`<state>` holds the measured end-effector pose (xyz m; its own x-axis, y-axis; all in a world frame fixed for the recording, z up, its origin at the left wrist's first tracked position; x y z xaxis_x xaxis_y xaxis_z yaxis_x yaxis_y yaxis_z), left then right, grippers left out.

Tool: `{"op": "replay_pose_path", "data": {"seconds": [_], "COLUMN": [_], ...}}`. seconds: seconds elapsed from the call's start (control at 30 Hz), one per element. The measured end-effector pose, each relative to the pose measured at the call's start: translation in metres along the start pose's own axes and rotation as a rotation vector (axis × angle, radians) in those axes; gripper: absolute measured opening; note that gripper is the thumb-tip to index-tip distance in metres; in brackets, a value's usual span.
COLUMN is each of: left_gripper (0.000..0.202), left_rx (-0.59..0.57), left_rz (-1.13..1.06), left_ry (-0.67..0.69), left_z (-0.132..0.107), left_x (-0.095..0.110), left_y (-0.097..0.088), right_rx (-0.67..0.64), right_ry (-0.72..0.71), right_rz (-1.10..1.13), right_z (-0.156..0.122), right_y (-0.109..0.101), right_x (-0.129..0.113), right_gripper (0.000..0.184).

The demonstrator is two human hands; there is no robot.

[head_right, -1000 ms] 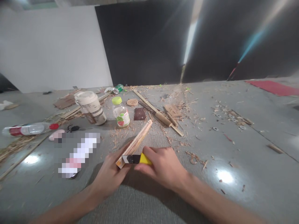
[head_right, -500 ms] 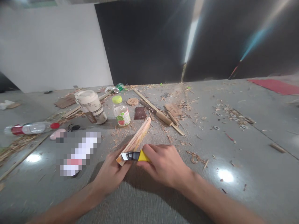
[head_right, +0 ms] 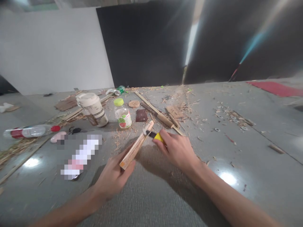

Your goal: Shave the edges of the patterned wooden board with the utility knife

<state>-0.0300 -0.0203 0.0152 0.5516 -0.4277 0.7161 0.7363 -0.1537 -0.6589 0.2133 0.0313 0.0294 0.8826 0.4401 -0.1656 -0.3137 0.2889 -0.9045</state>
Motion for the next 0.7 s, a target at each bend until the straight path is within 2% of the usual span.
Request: {"op": "replay_pose_path", "data": {"seconds": [0.07, 0.2, 0.27, 0.33, 0.4, 0.5, 0.63, 0.7], "left_gripper": [0.06, 0.062, 0.062, 0.058, 0.055, 0.052, 0.049, 0.041], "left_rx": [-0.012, -0.077, -0.084, -0.074, -0.058, -0.009, 0.023, 0.033], "left_rz": [0.003, -0.032, -0.047, -0.069, -0.092, -0.109, -0.128, -0.133], "left_ry": [-0.015, 0.01, 0.029, 0.014, -0.003, -0.008, -0.038, -0.056], "left_z": [-0.001, -0.006, -0.008, -0.008, -0.007, -0.004, -0.001, -0.001], "left_x": [0.002, 0.006, 0.008, 0.008, 0.007, 0.005, 0.0, -0.002], "left_y": [-0.001, -0.001, -0.001, -0.001, -0.002, -0.003, -0.001, 0.001], "right_rx": [-0.005, -0.048, -0.012, 0.048, 0.081, 0.064, -0.033, -0.082], "right_ry": [0.109, 0.362, 0.413, 0.405, 0.354, 0.24, 0.025, -0.075], "right_rz": [-0.012, -0.002, 0.009, 0.021, 0.047, 0.14, 0.273, 0.309], "right_z": [0.004, 0.01, 0.011, 0.012, 0.011, 0.007, -0.007, -0.014], "right_y": [0.001, 0.002, -0.002, -0.007, -0.011, -0.013, -0.009, -0.008], "right_x": [0.014, 0.06, 0.076, 0.079, 0.067, 0.031, -0.021, -0.039], "right_gripper": [0.048, 0.048, 0.047, 0.047, 0.046, 0.042, 0.037, 0.034]}}
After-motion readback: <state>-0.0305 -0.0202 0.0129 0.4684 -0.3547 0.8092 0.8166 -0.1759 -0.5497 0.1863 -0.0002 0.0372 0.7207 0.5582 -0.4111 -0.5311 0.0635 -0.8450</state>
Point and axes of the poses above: each hand's wrist, its own z-axis towards the middle knuckle, its own y-axis out of the palm, x = y × z, the point moved 2 cm from there along z, towards the middle knuckle, and after that the axes turned 1 degree about -x, right-handed, at the moved point
